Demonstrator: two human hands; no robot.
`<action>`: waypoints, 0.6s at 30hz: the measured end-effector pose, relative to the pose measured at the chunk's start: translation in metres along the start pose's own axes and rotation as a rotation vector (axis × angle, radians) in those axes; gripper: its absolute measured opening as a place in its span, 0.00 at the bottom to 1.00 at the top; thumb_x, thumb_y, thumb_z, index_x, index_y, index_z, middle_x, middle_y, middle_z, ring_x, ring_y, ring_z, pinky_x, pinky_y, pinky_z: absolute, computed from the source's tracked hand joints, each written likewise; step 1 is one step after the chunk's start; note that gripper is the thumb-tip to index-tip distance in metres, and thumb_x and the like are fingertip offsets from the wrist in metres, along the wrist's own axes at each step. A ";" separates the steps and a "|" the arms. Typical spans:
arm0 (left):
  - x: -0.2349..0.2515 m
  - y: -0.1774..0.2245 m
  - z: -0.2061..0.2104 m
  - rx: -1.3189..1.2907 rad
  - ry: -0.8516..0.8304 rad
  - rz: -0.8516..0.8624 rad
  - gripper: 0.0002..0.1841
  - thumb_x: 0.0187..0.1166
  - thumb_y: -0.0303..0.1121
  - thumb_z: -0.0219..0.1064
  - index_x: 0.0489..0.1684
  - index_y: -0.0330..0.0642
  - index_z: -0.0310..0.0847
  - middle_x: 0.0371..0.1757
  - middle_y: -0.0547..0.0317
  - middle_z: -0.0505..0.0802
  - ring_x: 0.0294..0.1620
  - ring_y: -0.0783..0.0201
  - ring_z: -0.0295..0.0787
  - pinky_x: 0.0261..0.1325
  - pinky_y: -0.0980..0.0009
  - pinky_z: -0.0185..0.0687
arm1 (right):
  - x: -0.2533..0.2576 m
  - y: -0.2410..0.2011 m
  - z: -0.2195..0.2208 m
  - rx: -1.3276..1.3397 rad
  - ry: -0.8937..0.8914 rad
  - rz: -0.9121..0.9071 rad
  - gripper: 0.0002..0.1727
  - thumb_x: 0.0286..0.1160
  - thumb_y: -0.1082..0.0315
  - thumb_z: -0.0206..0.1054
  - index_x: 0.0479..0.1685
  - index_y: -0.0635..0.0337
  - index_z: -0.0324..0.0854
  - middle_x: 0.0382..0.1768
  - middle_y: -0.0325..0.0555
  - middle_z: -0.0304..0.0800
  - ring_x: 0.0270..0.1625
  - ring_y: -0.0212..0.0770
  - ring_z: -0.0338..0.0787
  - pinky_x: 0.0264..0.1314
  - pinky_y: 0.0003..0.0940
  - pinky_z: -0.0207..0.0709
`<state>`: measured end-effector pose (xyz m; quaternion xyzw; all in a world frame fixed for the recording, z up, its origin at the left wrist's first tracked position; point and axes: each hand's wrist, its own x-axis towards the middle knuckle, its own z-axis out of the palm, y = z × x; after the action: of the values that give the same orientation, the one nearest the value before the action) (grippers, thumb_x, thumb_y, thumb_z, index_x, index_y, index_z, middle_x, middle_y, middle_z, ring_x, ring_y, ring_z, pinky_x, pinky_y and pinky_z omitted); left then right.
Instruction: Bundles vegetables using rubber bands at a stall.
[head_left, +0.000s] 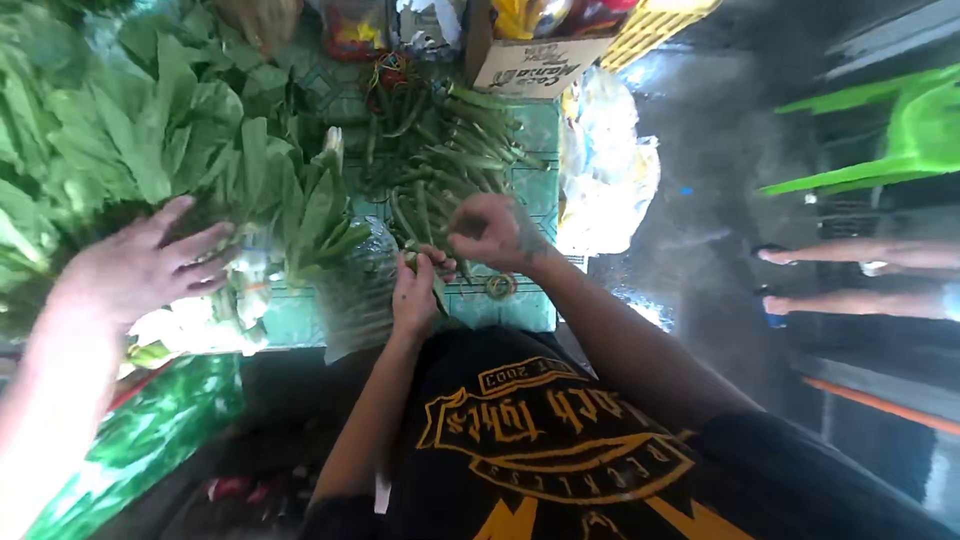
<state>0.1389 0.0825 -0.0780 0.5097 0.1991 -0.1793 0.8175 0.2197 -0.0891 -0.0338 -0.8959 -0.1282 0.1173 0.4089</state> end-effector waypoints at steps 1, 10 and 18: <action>-0.002 -0.003 0.000 0.013 -0.019 -0.006 0.20 0.95 0.44 0.46 0.79 0.48 0.64 0.57 0.58 0.90 0.56 0.61 0.90 0.61 0.57 0.89 | -0.006 -0.006 0.003 0.029 -0.058 -0.006 0.12 0.71 0.59 0.72 0.41 0.58 0.92 0.36 0.43 0.93 0.36 0.36 0.91 0.43 0.42 0.89; -0.006 -0.009 -0.004 -0.175 -0.064 -0.128 0.19 0.96 0.43 0.44 0.71 0.41 0.71 0.47 0.50 0.89 0.41 0.56 0.91 0.46 0.58 0.91 | 0.021 0.030 0.027 -0.178 -0.010 0.407 0.29 0.76 0.43 0.71 0.62 0.58 0.84 0.44 0.52 0.93 0.47 0.54 0.93 0.54 0.64 0.85; 0.002 0.007 -0.008 -0.213 -0.038 -0.041 0.20 0.95 0.43 0.46 0.74 0.41 0.67 0.48 0.48 0.90 0.44 0.52 0.92 0.48 0.54 0.92 | -0.001 0.006 0.016 -0.140 0.361 0.267 0.13 0.81 0.59 0.66 0.49 0.58 0.90 0.38 0.45 0.95 0.37 0.41 0.94 0.43 0.46 0.88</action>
<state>0.1429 0.0925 -0.0764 0.4123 0.2122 -0.1834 0.8668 0.2142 -0.0820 -0.0481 -0.9375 0.0589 -0.0009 0.3430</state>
